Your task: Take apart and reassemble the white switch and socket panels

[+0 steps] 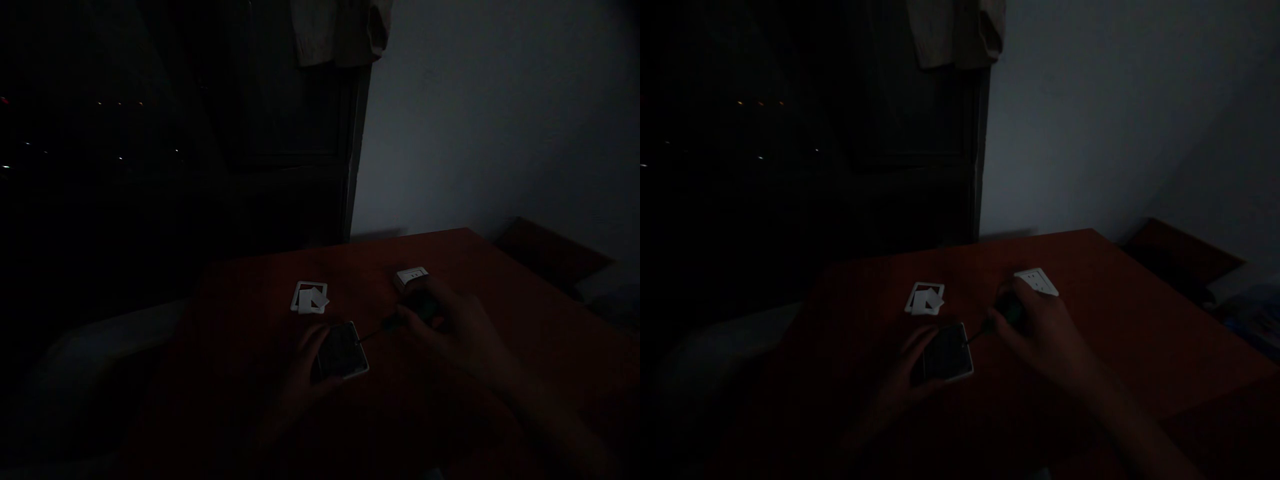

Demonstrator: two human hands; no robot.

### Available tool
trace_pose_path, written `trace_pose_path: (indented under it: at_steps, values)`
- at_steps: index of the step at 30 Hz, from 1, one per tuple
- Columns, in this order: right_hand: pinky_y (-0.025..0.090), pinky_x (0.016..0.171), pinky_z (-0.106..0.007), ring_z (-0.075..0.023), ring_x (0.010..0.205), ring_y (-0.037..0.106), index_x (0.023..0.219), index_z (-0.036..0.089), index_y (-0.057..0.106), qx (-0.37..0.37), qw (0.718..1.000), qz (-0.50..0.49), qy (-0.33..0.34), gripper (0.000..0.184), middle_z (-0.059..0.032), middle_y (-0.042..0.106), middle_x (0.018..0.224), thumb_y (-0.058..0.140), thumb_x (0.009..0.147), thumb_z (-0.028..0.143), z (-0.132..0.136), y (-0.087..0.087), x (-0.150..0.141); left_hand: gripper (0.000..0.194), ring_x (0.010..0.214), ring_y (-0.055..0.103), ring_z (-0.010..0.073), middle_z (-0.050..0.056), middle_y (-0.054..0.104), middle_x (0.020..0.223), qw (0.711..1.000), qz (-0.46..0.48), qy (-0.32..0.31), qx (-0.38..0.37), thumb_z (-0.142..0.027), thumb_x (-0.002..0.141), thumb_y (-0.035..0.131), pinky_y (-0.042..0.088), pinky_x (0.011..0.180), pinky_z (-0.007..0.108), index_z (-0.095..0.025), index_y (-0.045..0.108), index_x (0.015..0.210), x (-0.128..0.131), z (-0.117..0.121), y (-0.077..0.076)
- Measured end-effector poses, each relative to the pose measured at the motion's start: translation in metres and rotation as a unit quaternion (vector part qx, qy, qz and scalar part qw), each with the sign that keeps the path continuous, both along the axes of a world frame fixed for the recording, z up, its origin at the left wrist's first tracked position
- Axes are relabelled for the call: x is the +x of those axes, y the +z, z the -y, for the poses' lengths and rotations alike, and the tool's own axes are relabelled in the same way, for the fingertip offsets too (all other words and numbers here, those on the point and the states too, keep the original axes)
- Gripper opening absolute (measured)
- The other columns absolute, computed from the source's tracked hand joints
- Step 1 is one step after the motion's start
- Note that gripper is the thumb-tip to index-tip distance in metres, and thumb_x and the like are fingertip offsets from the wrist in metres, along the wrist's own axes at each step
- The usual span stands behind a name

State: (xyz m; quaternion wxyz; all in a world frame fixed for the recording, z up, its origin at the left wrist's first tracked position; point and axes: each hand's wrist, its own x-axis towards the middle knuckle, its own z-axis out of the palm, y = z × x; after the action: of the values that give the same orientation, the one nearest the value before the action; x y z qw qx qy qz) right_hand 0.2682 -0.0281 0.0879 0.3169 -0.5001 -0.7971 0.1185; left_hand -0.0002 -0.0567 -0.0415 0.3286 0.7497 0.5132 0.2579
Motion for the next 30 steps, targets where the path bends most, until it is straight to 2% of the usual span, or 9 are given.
trace_pose_path:
  at_steps: [6, 13, 22, 30]
  values:
    - [0.049, 0.056, -0.023, -0.0138, 0.062, 0.066, 0.095, 0.023, 0.054, 0.008, 1.0, -0.002, -0.006, 0.014, 0.0005, 0.069, 0.077, 0.057, 0.086, 0.034, 0.002, 0.001, -0.001, 0.072, 0.133, 0.035, 0.0296, 0.008, 0.036, 0.146, 1.0, 0.006, 0.007, -0.018, -0.032, 0.075, 0.071, 0.032, 0.11, 0.046, -0.028, 0.037, 0.139, 0.002, 0.0, 0.002]
    - [0.049, 0.056, -0.023, -0.0145, 0.064, 0.067, 0.096, 0.023, 0.054, 0.01, 1.0, -0.009, 0.002, 0.014, -0.0003, 0.07, 0.078, 0.057, 0.086, 0.033, 0.003, 0.003, -0.003, 0.074, 0.133, 0.036, 0.029, 0.007, 0.036, 0.147, 1.0, 0.0, 0.003, 0.001, -0.035, 0.075, 0.071, 0.031, 0.111, 0.045, -0.029, 0.036, 0.14, 0.0, 0.0, -0.003]
    - [0.048, 0.056, -0.024, -0.0162, 0.07, 0.067, 0.097, 0.022, 0.053, -0.016, 1.0, 0.004, 0.004, 0.016, -0.0034, 0.07, 0.084, 0.055, 0.087, 0.035, 0.002, 0.001, -0.004, 0.071, 0.133, 0.037, 0.0291, 0.008, 0.037, 0.146, 1.0, 0.007, 0.005, -0.014, -0.036, 0.077, 0.07, 0.032, 0.11, 0.046, -0.028, 0.038, 0.139, 0.003, 0.0, 0.005]
    - [0.044, 0.057, -0.023, -0.0139, 0.067, 0.063, 0.093, 0.022, 0.054, -0.025, 0.999, 0.014, 0.037, 0.012, -0.0008, 0.066, 0.081, 0.057, 0.086, 0.03, 0.0, 0.011, -0.014, 0.073, 0.132, 0.037, 0.0291, 0.008, 0.037, 0.146, 1.0, -0.001, 0.003, -0.002, -0.037, 0.075, 0.071, 0.033, 0.109, 0.045, -0.028, 0.038, 0.139, 0.001, 0.0, 0.001]
